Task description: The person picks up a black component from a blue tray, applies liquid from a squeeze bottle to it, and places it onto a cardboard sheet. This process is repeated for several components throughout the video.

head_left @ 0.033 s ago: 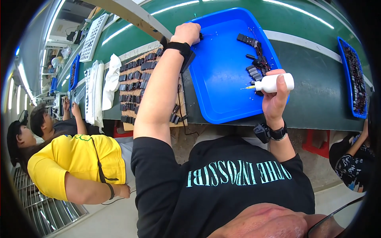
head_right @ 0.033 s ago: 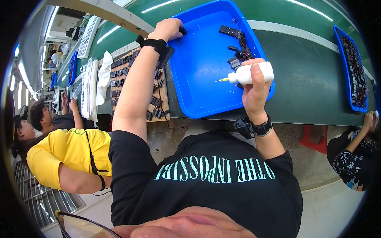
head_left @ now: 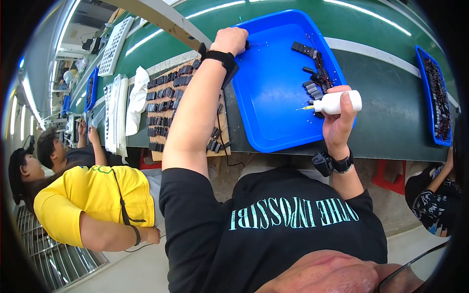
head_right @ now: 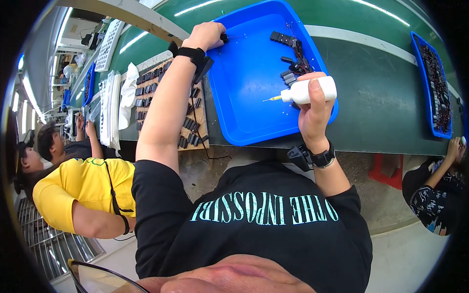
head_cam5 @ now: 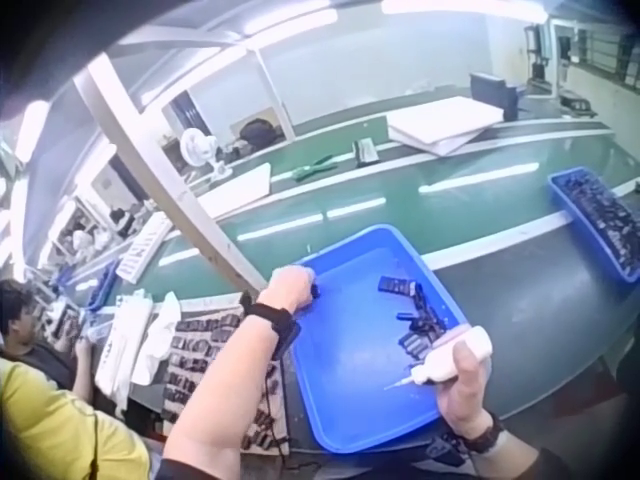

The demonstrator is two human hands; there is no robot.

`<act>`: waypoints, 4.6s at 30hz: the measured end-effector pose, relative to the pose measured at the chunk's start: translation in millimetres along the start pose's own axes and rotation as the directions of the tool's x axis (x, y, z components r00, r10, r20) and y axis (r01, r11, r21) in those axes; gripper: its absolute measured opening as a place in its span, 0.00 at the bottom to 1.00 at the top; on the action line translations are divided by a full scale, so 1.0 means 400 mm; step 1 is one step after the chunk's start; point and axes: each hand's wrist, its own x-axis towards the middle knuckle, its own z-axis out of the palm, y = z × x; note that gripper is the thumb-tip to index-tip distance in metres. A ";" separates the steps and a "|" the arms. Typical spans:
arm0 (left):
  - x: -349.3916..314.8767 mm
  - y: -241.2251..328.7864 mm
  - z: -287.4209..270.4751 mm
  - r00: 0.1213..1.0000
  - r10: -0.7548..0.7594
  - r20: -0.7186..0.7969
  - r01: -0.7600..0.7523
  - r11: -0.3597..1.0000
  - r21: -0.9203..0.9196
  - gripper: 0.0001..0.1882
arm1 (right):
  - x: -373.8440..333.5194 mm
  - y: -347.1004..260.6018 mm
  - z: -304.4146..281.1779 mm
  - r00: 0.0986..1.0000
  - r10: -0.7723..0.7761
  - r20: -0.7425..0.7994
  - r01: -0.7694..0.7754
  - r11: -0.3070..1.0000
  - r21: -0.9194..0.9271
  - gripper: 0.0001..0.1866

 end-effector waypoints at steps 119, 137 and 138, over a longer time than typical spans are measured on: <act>-0.212 0.412 -0.049 0.924 0.236 -0.300 -0.344 0.855 -0.387 0.04 | -0.002 -0.001 -0.065 0.979 -0.052 -0.195 0.070 0.994 0.085 0.25; -0.479 0.403 -0.070 0.957 -0.291 -0.026 -0.079 -0.174 -0.981 0.14 | -0.008 0.014 -0.052 0.920 -0.349 -0.177 0.352 0.936 -0.018 0.25; -0.487 0.408 -0.058 0.947 -0.319 -0.042 -0.111 -0.201 -0.973 0.14 | -0.008 0.014 -0.051 0.911 -0.394 -0.123 0.392 0.919 -0.043 0.25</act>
